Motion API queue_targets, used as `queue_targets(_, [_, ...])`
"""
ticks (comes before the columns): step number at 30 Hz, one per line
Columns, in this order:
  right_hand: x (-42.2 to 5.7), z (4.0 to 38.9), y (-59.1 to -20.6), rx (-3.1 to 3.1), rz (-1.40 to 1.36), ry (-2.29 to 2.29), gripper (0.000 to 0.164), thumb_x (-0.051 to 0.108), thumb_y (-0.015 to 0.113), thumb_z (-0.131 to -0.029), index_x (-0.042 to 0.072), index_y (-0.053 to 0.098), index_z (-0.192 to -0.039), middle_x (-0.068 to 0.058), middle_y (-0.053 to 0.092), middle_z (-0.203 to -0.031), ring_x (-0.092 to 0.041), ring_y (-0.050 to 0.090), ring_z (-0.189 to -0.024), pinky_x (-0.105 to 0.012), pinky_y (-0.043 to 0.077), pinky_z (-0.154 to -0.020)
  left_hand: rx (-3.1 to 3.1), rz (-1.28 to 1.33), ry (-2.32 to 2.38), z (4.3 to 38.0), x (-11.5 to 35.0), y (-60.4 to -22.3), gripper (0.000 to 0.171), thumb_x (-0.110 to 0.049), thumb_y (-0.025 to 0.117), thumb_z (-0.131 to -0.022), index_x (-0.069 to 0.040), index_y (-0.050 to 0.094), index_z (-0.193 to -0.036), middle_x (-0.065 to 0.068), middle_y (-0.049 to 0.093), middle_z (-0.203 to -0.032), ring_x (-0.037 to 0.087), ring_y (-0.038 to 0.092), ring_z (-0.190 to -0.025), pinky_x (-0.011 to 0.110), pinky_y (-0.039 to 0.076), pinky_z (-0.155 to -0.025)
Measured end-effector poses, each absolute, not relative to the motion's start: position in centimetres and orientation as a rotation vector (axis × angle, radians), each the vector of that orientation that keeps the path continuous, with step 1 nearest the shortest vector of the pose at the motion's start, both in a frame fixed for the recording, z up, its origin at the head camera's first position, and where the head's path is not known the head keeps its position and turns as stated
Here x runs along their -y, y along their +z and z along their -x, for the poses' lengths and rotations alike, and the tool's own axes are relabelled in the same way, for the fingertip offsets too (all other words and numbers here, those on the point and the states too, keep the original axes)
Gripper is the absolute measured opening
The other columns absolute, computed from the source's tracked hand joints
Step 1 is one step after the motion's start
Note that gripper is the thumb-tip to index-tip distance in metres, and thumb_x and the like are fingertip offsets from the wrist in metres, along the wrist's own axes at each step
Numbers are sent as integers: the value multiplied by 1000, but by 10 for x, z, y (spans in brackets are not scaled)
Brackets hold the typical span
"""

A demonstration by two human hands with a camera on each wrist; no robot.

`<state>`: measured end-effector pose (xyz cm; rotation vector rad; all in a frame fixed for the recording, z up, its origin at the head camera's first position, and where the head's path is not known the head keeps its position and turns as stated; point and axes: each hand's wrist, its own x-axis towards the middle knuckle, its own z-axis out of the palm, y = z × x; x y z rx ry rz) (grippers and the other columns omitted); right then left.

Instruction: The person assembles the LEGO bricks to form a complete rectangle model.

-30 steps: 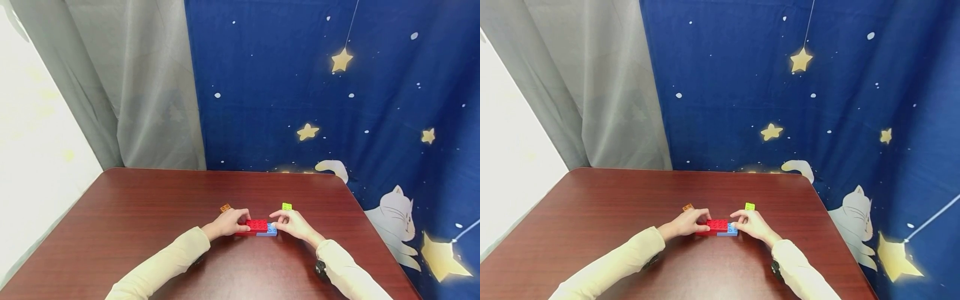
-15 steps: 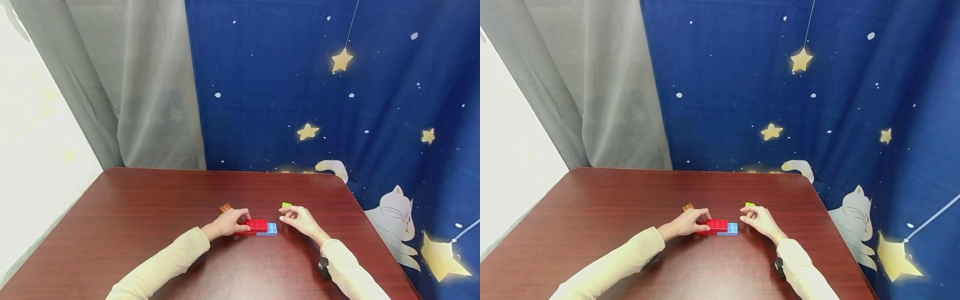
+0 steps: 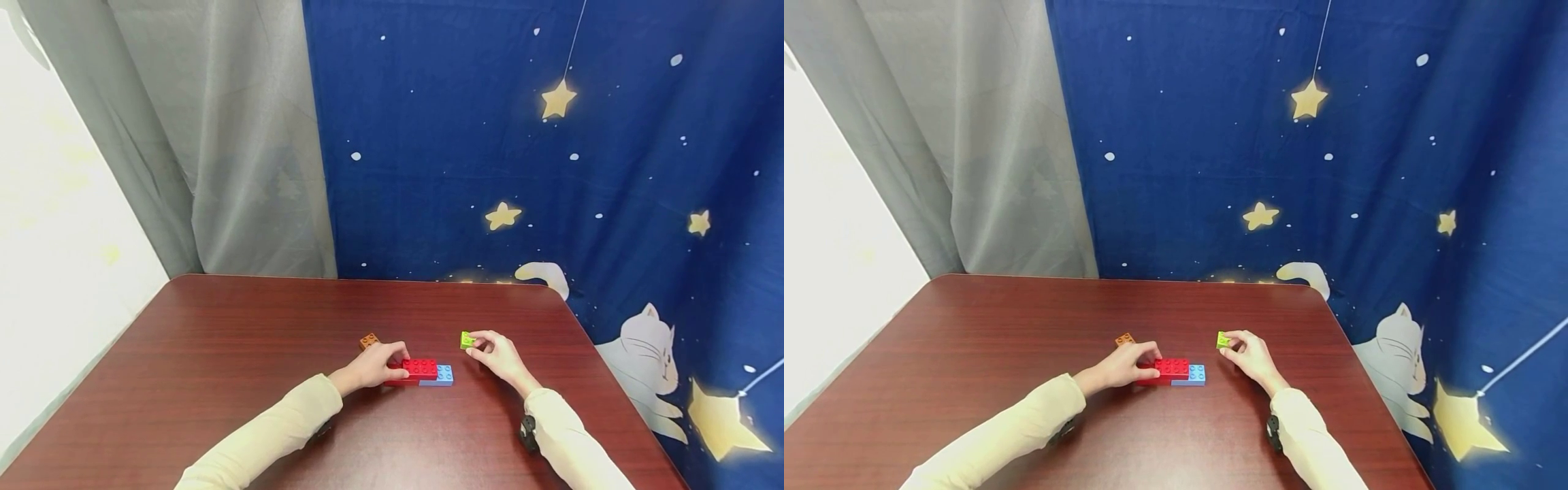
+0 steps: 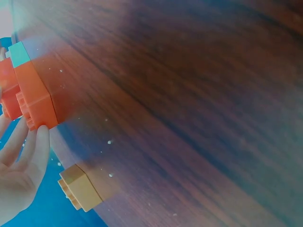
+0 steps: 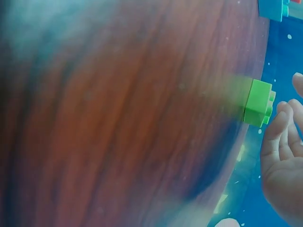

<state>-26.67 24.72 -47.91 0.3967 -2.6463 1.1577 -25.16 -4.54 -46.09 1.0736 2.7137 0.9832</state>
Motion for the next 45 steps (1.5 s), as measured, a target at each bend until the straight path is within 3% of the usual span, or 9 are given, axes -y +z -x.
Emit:
queue_targets(13, [-255,277,-482,2683,-345,1191,42,8,75,-67,-1,60,-106,-8,51,-83,-16,48,-58,-25,41,-53,-2712,-1061,977,251,44,-462,22,-22,70,-76,-14,55,-90,-3,61,-86,8,55,-80,25,44,-73])
queue_targets(27, [-258,284,-486,2783,-420,1127,46,5,75,-66,-3,58,-108,-10,56,-86,-18,51,-67,-28,42,-61,-2710,-1037,971,250,43,-461,22,-24,69,-76,-15,55,-90,-4,61,-85,8,55,-79,24,43,-73])
queue_targets(34, [-255,285,-482,2818,-408,1126,49,3,73,-68,-2,55,-113,-10,57,-89,-15,50,-64,-29,42,-59,-2731,-1125,973,251,43,-462,21,-21,69,-77,-11,56,-89,-2,61,-81,9,55,-76,24,43,-70])
queue_targets(45, [-253,290,-487,2871,-351,1067,39,2,72,-70,3,60,-106,-6,54,-87,-15,47,-64,-28,41,-59,-2729,-1059,948,252,45,-461,22,-25,69,-76,-15,55,-90,-5,60,-83,7,54,-76,24,43,-71])
